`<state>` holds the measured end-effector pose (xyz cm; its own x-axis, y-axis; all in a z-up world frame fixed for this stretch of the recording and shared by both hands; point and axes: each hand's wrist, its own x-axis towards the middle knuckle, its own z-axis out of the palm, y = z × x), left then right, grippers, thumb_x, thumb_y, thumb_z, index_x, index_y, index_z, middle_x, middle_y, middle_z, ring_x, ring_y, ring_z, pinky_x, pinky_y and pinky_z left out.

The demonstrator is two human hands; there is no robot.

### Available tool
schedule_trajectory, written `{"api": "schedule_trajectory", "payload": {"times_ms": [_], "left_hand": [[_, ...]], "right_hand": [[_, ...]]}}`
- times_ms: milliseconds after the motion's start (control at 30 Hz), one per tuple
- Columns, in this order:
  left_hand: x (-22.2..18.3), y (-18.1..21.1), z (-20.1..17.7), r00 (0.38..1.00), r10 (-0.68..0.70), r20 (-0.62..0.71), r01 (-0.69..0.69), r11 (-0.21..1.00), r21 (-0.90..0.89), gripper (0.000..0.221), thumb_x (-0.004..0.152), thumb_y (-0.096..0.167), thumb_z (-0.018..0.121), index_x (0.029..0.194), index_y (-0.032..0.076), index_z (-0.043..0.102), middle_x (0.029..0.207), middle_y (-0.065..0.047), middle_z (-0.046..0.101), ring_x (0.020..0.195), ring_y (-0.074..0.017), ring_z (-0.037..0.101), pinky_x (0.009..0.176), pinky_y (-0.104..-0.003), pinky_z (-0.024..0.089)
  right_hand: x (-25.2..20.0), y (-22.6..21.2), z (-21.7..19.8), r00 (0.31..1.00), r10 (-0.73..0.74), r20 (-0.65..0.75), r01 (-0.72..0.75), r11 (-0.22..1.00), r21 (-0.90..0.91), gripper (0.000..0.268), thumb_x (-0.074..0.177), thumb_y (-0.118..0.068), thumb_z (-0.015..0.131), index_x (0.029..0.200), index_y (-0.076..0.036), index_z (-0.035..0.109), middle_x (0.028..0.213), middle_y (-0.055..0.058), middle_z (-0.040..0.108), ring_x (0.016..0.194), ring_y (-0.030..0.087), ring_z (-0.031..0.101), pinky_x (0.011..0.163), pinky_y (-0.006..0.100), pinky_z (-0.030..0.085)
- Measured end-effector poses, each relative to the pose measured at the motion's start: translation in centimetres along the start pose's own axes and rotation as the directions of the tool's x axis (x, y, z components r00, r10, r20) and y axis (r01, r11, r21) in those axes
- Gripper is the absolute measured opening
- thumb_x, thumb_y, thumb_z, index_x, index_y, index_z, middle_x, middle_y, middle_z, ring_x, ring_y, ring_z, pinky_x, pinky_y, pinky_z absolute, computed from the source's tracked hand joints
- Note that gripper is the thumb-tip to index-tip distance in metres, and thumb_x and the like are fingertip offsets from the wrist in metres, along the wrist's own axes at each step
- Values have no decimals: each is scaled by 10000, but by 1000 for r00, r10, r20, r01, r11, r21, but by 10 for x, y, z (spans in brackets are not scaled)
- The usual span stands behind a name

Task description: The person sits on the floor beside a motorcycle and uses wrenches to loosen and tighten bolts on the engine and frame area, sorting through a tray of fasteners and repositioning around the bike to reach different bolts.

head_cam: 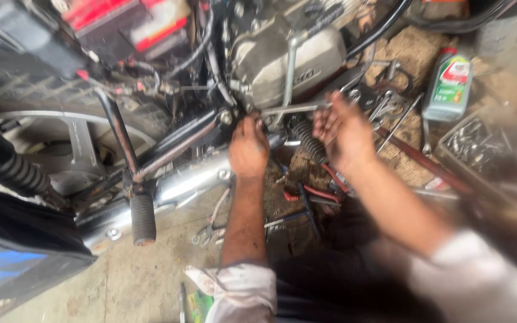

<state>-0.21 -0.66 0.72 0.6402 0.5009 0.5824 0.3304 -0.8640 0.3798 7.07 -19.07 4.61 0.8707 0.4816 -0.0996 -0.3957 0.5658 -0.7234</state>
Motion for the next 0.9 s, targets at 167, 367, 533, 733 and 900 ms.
{"api": "schedule_trajectory", "payload": {"times_ms": [167, 367, 533, 733, 900], "left_hand": [[-1, 4, -10, 989, 102, -105, -109, 992, -60, 181, 1025, 160, 614, 1205, 154, 603, 1092, -163, 732, 941, -384, 719, 776, -495, 586], [3, 2, -2, 998, -59, 15, 59, 998, 15, 217, 1003, 156, 583, 1218, 134, 607, 1084, -180, 730, 927, -394, 714, 779, -498, 586], [6, 2, -6, 1000, 27, -2, -27, 999, 23, 206, 1001, 183, 573, 1198, 142, 617, 1124, -190, 722, 941, -386, 717, 760, -488, 588], [0, -1, -5, 1000, -1, -2, 1, 1000, -1, 172, 1027, 224, 578, 1170, 149, 633, 1109, -159, 734, 938, -373, 718, 770, -487, 585], [-1, -1, 2, 1000, -8, -16, 8, 1000, -1, 218, 1022, 203, 550, 1212, 115, 609, 1099, -159, 729, 948, -368, 715, 776, -479, 577]], "right_hand": [[-97, 32, 48, 555, -266, 788, 816, 360, -453, 268, 866, -234, 795, 849, -97, 565, 1046, 171, 612, 1027, 347, 645, 903, 427, 510], [-34, 38, -6, 893, -266, 362, 401, 835, -377, 96, 970, -147, 668, 898, -104, 621, 945, 108, 667, 815, 216, 667, 738, 364, 567], [-10, 29, -8, 992, -121, 34, 125, 983, -132, 170, 1046, -261, 548, 966, -153, 651, 901, 64, 631, 820, 181, 606, 759, 338, 500], [-59, 50, 5, 757, -367, 540, 624, 650, -433, 116, 938, -222, 693, 896, -129, 638, 985, 46, 653, 929, 193, 622, 822, 319, 502], [-13, 4, 6, 980, -131, 151, 161, 965, -208, 188, 983, -279, 640, 901, -119, 587, 841, 90, 706, 743, 203, 652, 708, 356, 555]]}}
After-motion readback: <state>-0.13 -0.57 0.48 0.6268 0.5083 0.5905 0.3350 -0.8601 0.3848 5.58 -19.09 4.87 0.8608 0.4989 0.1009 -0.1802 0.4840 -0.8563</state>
